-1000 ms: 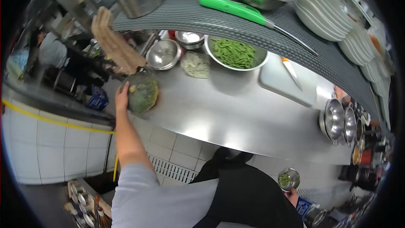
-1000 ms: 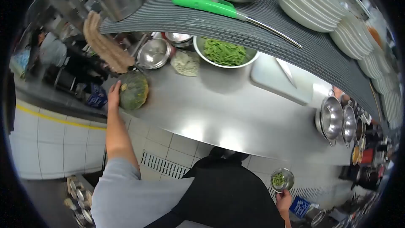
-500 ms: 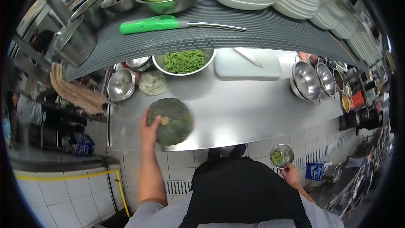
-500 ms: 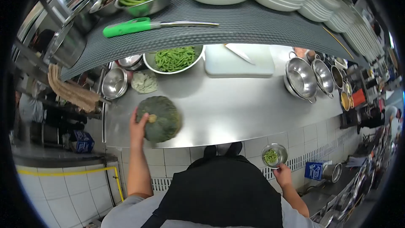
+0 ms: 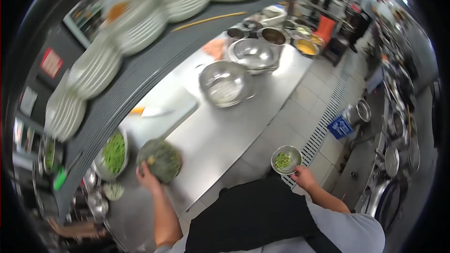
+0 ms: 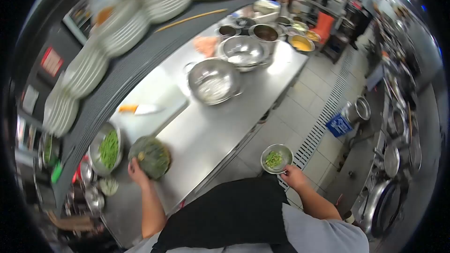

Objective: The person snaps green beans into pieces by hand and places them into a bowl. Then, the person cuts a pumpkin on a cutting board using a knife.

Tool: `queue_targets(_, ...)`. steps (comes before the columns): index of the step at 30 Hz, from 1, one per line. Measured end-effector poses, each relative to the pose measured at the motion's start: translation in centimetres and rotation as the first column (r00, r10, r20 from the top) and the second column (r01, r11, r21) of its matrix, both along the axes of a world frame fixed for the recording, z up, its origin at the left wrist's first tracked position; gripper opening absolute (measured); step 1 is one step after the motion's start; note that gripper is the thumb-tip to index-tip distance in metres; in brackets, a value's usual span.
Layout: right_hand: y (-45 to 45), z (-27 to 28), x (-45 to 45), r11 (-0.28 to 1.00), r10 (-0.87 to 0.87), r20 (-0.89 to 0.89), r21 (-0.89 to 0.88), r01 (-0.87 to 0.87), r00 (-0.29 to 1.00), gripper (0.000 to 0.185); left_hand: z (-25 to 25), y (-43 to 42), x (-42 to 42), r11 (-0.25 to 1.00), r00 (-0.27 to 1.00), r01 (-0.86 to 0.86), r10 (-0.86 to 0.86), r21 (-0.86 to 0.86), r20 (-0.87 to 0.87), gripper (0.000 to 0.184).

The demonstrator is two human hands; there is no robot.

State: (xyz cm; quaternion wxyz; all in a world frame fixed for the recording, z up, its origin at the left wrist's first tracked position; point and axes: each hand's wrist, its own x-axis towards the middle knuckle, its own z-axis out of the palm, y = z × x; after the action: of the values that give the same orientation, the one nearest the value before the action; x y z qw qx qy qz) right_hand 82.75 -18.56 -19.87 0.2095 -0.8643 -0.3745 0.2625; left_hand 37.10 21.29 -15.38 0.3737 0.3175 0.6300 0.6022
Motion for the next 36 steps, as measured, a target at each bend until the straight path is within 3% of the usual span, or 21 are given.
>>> queue_targets(1, -0.8, -0.9, 1.2, 0.999, -0.052, 0.000, 0.013, 0.052, 0.999, 0.025, 1.9, -1.0, 2.7, 0.998, 0.993, -0.056, 0.056, 0.005, 0.103, 0.071)
queue_targets(3, -2.2, -2.2, 4.0, 0.998, -0.055, -0.043, 0.029, 0.057, 0.998, 0.025, 1.3, -1.7, 5.1, 0.991, 0.961, 0.088, -0.110, 0.096, 0.255, 0.064)
queue_targets(5, -3.5, -1.6, 7.3, 0.991, -0.129, -0.058, -0.045, 0.126, 0.990, 0.026, -0.1, -3.3, 7.8, 0.999, 0.936, 0.032, -0.026, -0.012, 0.352, 0.060)
queue_targets(7, -5.0, -2.1, 10.8, 0.991, -0.114, -0.002, -0.070, 0.113, 0.993, 0.026, -3.0, -7.0, 11.4, 0.991, 0.990, 0.081, -0.068, -0.106, 0.123, 0.059)
queue_targets(8, -5.5, -1.2, 12.5, 0.983, -0.156, -0.002, -0.097, 0.155, 0.988, 0.028, -3.6, -9.1, 13.6, 0.903, 0.944, 0.328, -0.302, -0.275, 0.135, 0.055)
queue_targets(9, -5.8, -0.9, 14.5, 0.979, -0.181, 0.010, -0.095, 0.181, 0.983, 0.028, -3.3, -11.5, 16.4, 0.729, 0.843, 0.531, -0.505, -0.431, 0.185, 0.052)
queue_targets(11, -6.7, -0.4, 18.4, 0.978, -0.205, -0.045, -0.049, 0.203, 0.978, 0.031, 0.3, -14.4, 28.1, 0.457, 0.666, 0.682, -0.711, -0.571, 0.227, 0.040)
queue_targets(13, -6.5, -1.3, 22.2, 0.973, -0.231, -0.083, -0.034, 0.229, 0.969, 0.032, 2.7, -16.0, 37.5, 0.352, 0.452, 0.849, -0.870, -0.394, 0.196, 0.032)
queue_targets(16, -3.7, 0.1, 29.6, 0.988, -0.153, -0.003, 0.014, 0.153, 0.988, 0.030, 4.0, -15.9, 48.9, 0.289, 0.323, 0.939, -0.927, -0.188, 0.189, 0.028)
queue_targets(18, -1.3, 0.7, 34.0, 0.984, -0.149, -0.002, 0.097, 0.149, 0.989, 0.027, 4.5, -16.1, 54.9, 0.099, 0.107, 0.993, -0.987, -0.070, 0.120, 0.028)
queue_targets(19, -0.2, 1.4, 35.9, 0.983, -0.158, 0.008, 0.095, 0.157, 0.987, 0.027, 4.8, -16.1, 57.2, 0.090, 0.097, 0.994, -0.987, -0.061, 0.124, 0.028)
queue_targets(21, 1.9, 2.5, 39.9, 0.954, -0.225, -0.033, 0.195, 0.227, 0.974, 0.026, 5.5, -15.8, 61.8, -0.362, -0.336, 0.929, -0.913, -0.080, 0.231, 0.029)
queue_targets(22, 2.3, 1.8, 41.7, 0.950, -0.241, -0.032, 0.195, 0.243, 0.970, 0.028, 5.4, -14.7, 64.1, -0.507, -0.444, 0.850, -0.835, -0.141, 0.324, 0.036)
queue_targets(23, 2.3, 1.7, 43.3, 0.946, -0.260, -0.017, 0.195, 0.258, 0.966, 0.028, 5.5, -13.8, 66.7, -0.524, -0.465, 0.842, -0.826, -0.128, 0.320, 0.036)
queue_targets(25, 2.0, 1.4, 46.0, 0.948, -0.255, 0.012, 0.201, 0.248, 0.967, 0.029, 5.9, -12.1, 72.4, -0.761, -0.669, 0.638, -0.624, -0.118, 0.404, 0.044)
queue_targets(26, 1.3, 0.8, 47.3, 0.950, -0.259, 0.005, 0.181, 0.254, 0.966, 0.028, 6.3, -11.4, 75.2, -0.776, -0.686, 0.622, -0.606, -0.107, 0.403, 0.044)
queue_targets(28, -0.6, 0.3, 49.3, 0.963, -0.266, 0.039, 0.050, 0.264, 0.963, 0.029, 7.7, -9.7, 81.3, -0.805, -0.624, 0.589, -0.512, -0.076, 0.590, 0.053)
queue_targets(31, -3.7, 1.3, 52.4, 0.949, -0.313, 0.068, -0.020, 0.315, 0.947, 0.027, 7.0, -7.7, 90.1, -0.880, -0.703, 0.461, -0.442, -0.116, 0.557, 0.054)
queue_targets(33, -4.5, 3.4, 53.5, 0.880, -0.473, -0.033, 0.027, 0.474, 0.880, 0.026, 5.2, -7.0, 95.8, -0.916, -0.725, 0.380, -0.380, -0.127, 0.574, 0.055)
queue_targets(35, -5.9, 1.9, 56.0, 0.842, -0.540, 0.012, 0.001, 0.540, 0.841, 0.026, 6.4, -6.1, 100.9, -0.942, -0.740, 0.297, -0.329, -0.154, 0.587, 0.055)
queue_targets(36, -6.0, 1.3, 56.9, 0.805, -0.592, 0.062, -0.018, 0.593, 0.804, 0.027, 8.8, -5.7, 103.5, -0.974, -0.838, 0.225, -0.198, -0.009, 0.509, 0.058)
